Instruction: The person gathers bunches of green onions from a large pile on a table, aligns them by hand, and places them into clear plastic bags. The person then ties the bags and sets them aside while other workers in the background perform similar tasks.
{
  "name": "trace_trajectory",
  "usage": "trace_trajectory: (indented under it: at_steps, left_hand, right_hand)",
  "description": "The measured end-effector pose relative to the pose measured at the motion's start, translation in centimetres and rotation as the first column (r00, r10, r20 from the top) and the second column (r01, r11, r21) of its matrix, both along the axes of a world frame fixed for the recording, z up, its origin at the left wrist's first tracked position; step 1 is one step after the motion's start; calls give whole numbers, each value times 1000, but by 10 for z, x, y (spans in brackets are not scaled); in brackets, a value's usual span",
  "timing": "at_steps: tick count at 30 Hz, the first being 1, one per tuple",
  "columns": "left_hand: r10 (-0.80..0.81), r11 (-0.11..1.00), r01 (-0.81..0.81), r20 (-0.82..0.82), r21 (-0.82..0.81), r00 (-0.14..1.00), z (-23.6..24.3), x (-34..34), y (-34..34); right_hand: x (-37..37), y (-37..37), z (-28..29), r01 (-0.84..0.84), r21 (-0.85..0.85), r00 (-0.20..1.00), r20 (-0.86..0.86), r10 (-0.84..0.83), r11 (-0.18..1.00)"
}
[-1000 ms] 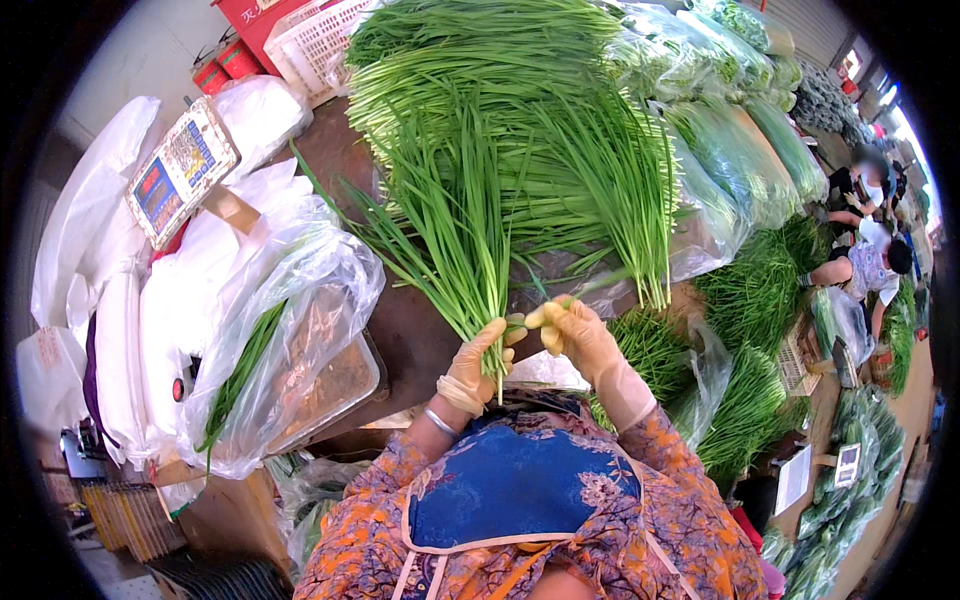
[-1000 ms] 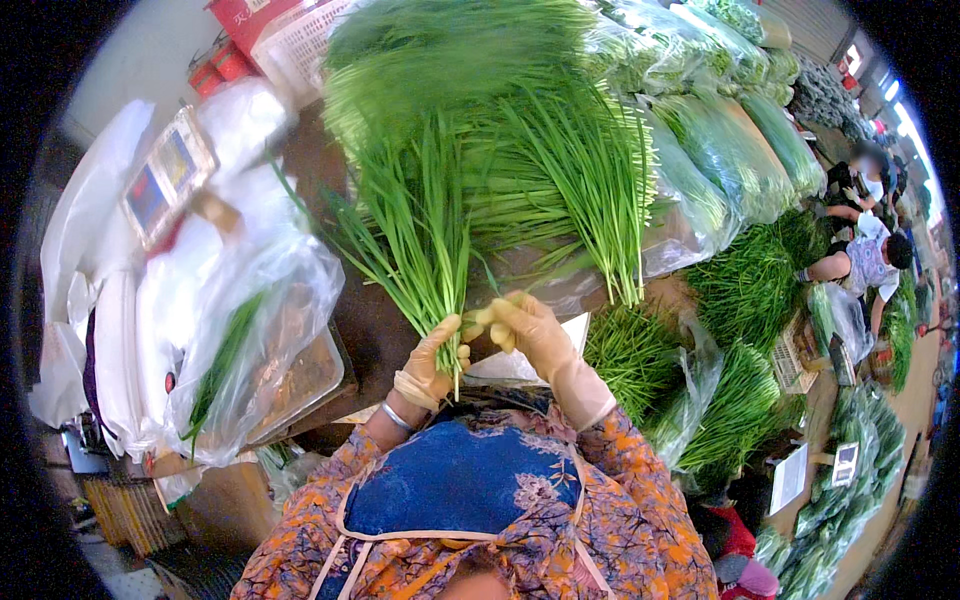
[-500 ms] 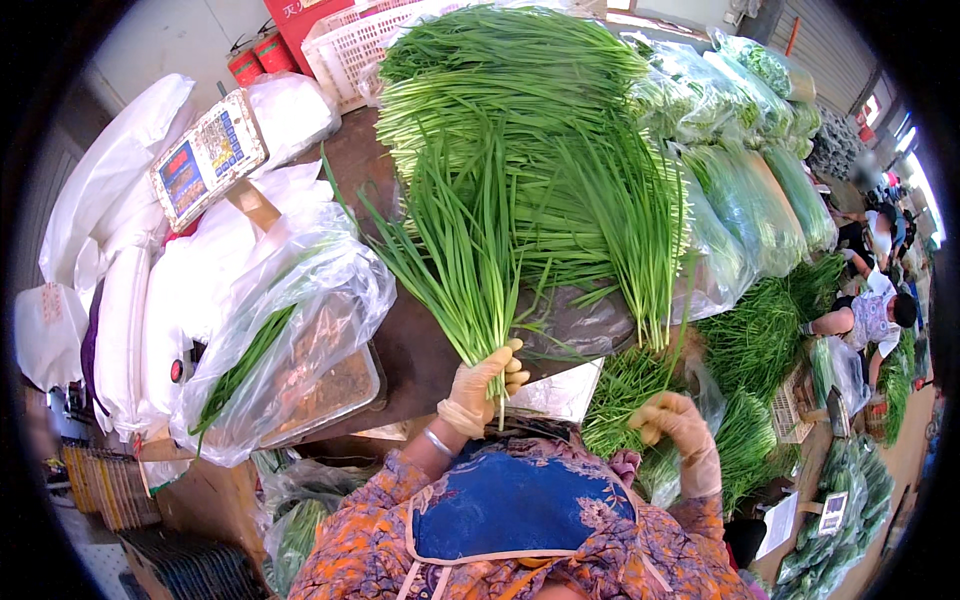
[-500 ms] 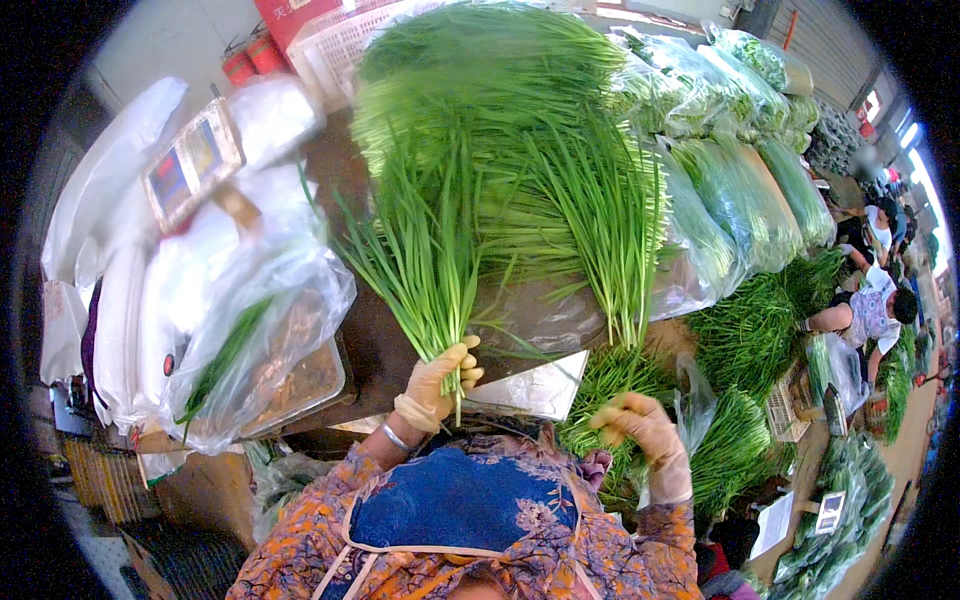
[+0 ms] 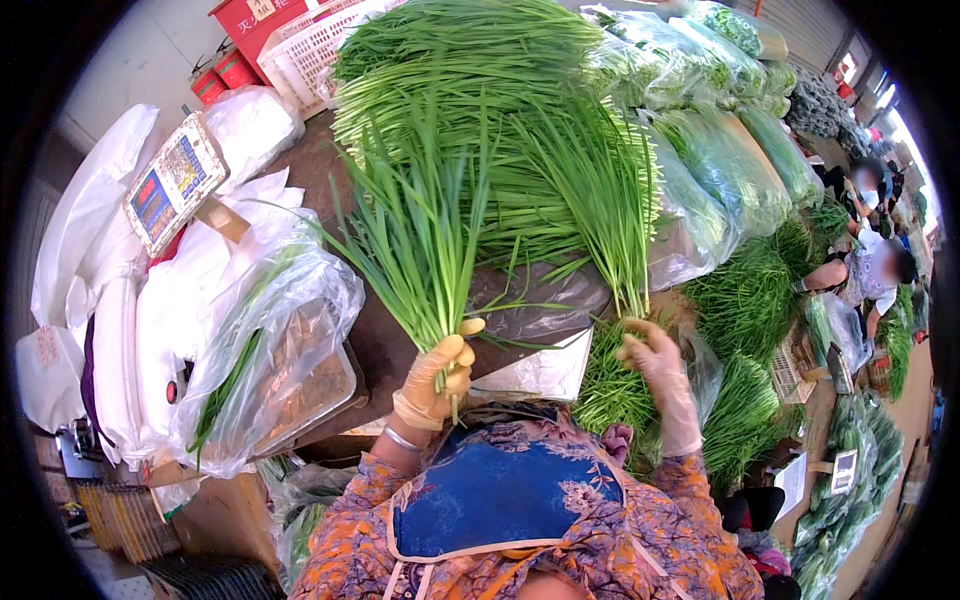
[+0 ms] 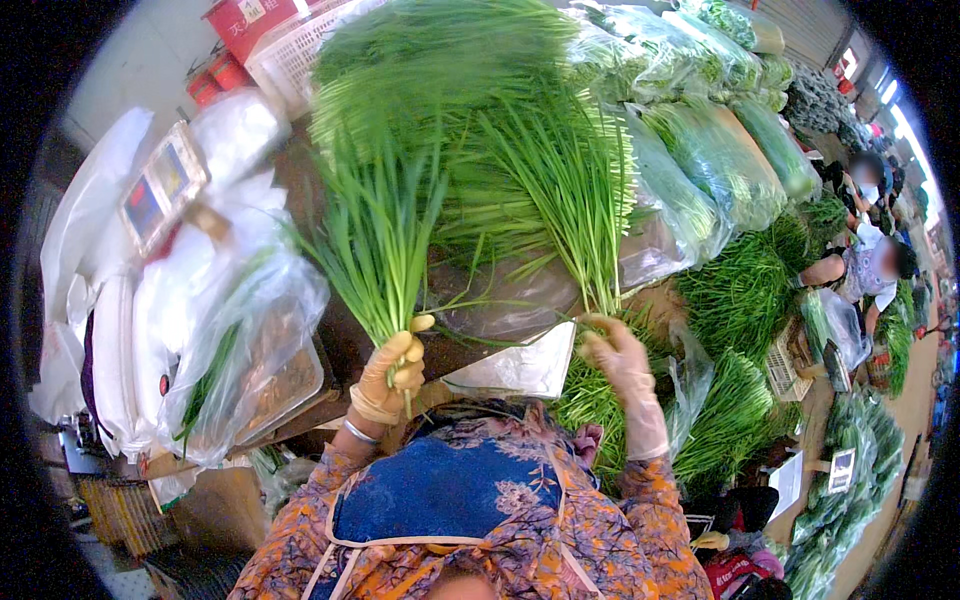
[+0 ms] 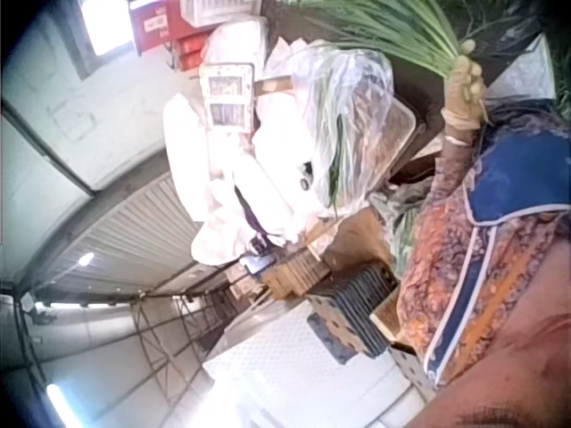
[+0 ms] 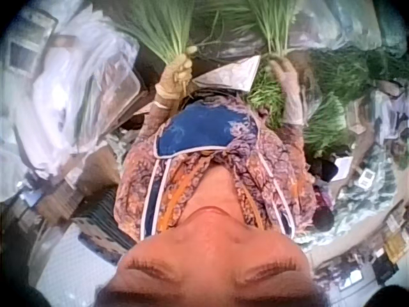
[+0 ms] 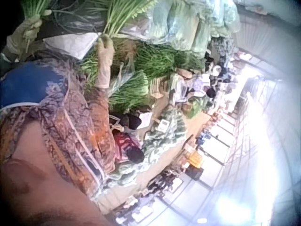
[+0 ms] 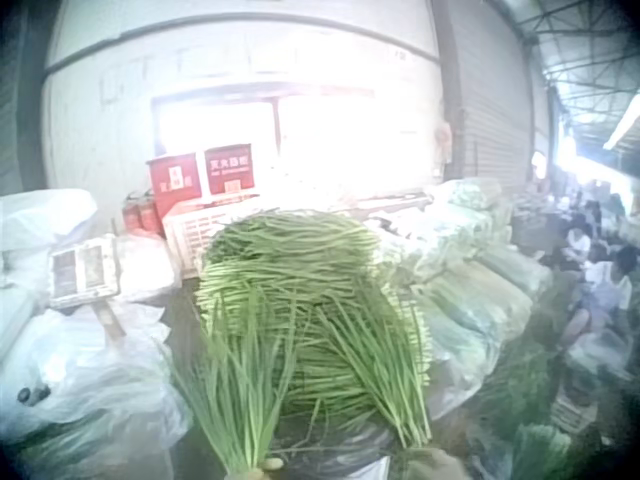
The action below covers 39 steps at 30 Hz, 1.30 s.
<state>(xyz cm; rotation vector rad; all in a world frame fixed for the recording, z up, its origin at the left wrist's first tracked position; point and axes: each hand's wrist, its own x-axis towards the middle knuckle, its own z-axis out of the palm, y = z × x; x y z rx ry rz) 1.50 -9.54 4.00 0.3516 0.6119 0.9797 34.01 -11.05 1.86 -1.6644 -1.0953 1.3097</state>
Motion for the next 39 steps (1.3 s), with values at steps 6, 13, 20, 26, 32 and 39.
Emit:
trace_trajectory:
  at_steps: [6,13,20,26,32,39]
  left_hand:
    - [207,904,281,-905,322,371,-21,23,8]
    - [482,673,602,-872,429,83,-29,67,-13]
    - [-192,974,226,-599,-19,778,-28,43,-17]
    - [-337,909,415,-666,-45,665,-25,29,-24]
    - [-191,870,486,-851,85,490,-69,-1,-35]
    - [-616,749,649,-503,-135,606,-28,17,-33]
  right_hand:
    - [-112,15,22,-441,278,794,-323,515,853]
    - [-152,35,-31,34,-60,624,-778,-68,998]
    - [-133,26,-5,47,-154,418,-894,-160,987]
    - [-113,25,7,-29,59,218,-974,64,998]
    - [-103,36,18,-182,232,234,-934,271,956]
    - [-122,28,-23,-211,31,211,-975,76,977]
